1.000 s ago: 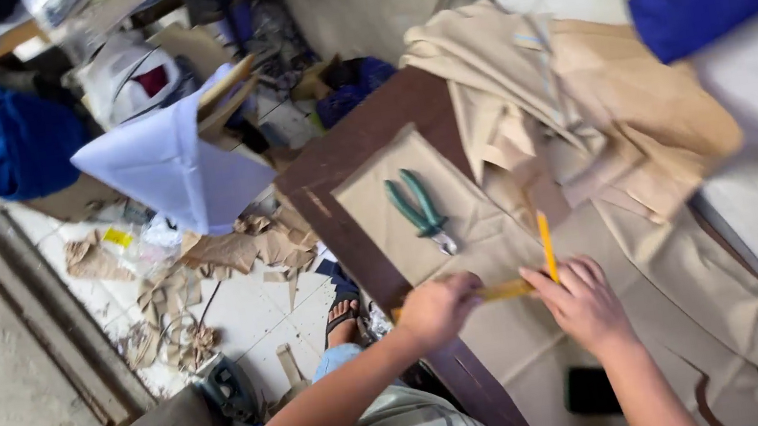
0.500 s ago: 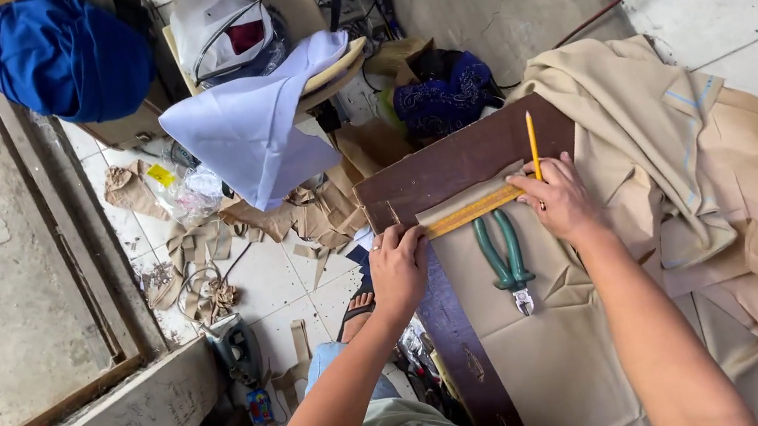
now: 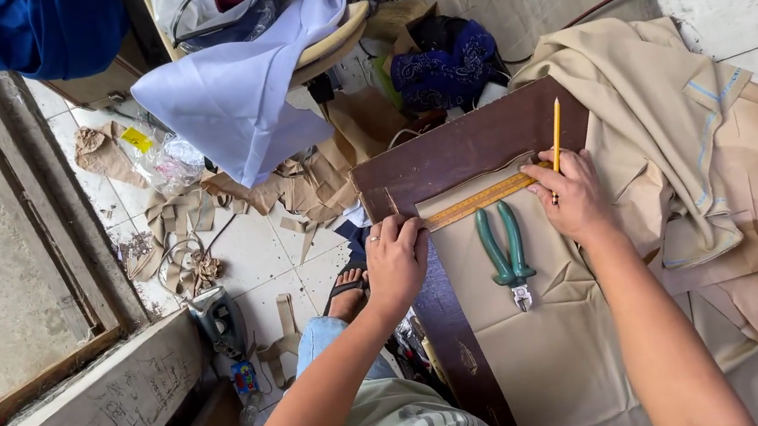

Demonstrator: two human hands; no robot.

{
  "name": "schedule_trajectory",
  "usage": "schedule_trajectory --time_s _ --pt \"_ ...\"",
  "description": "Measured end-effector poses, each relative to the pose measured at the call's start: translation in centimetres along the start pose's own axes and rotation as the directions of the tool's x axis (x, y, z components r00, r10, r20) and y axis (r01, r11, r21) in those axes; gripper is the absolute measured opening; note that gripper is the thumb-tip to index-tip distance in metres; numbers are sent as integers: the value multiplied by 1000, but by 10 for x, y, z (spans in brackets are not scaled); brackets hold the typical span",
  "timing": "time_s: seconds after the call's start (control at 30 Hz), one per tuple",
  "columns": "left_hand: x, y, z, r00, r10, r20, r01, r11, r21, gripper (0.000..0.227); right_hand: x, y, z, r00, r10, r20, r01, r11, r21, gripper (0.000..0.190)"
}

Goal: The person cuts a large piece of beige fabric using shears on a wooden table. They then use a ruler and pencil to measure and mark lines on the fabric before cutting it again. The person also moves a smartphone and a pair of pliers on the table during the process.

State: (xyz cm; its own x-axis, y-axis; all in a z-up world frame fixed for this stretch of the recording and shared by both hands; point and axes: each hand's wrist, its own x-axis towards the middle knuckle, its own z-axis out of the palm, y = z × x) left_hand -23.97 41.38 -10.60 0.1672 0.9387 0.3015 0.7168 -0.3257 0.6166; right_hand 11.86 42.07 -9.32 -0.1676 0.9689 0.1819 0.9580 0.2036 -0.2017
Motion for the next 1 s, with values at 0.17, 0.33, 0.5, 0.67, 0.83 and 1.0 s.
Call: schedule_trajectory --time_s 0.17,0.33,0.5,0.67,0.83,1.0 --pt "-1 -2 3 1000 0 21 0 1000 -11 18 0 -4 -4 999 -32 -32 33 999 31 34" --pt "-2 -1 2 1000 15 -1 -15 1000 -6 18 3 -9 -7 997 -6 -80 12 997 76 34" --pt "-3 0 1 1000 11 -3 -11 1000 -15 19 3 -8 -8 996 16 -82 -11 998 59 34" --pt "-4 2 1 1000 7 -14 -7 999 -32 19 6 -8 -7 996 28 -81 -24 998 56 33" --pt "-5 0 4 1000 -3 -10 3 999 -44 21 6 -7 -8 996 37 -83 -33 998 48 35" --pt "-7 0 6 1000 -2 -22 2 1000 -29 21 10 -12 -14 996 67 -63 -64 997 52 34"
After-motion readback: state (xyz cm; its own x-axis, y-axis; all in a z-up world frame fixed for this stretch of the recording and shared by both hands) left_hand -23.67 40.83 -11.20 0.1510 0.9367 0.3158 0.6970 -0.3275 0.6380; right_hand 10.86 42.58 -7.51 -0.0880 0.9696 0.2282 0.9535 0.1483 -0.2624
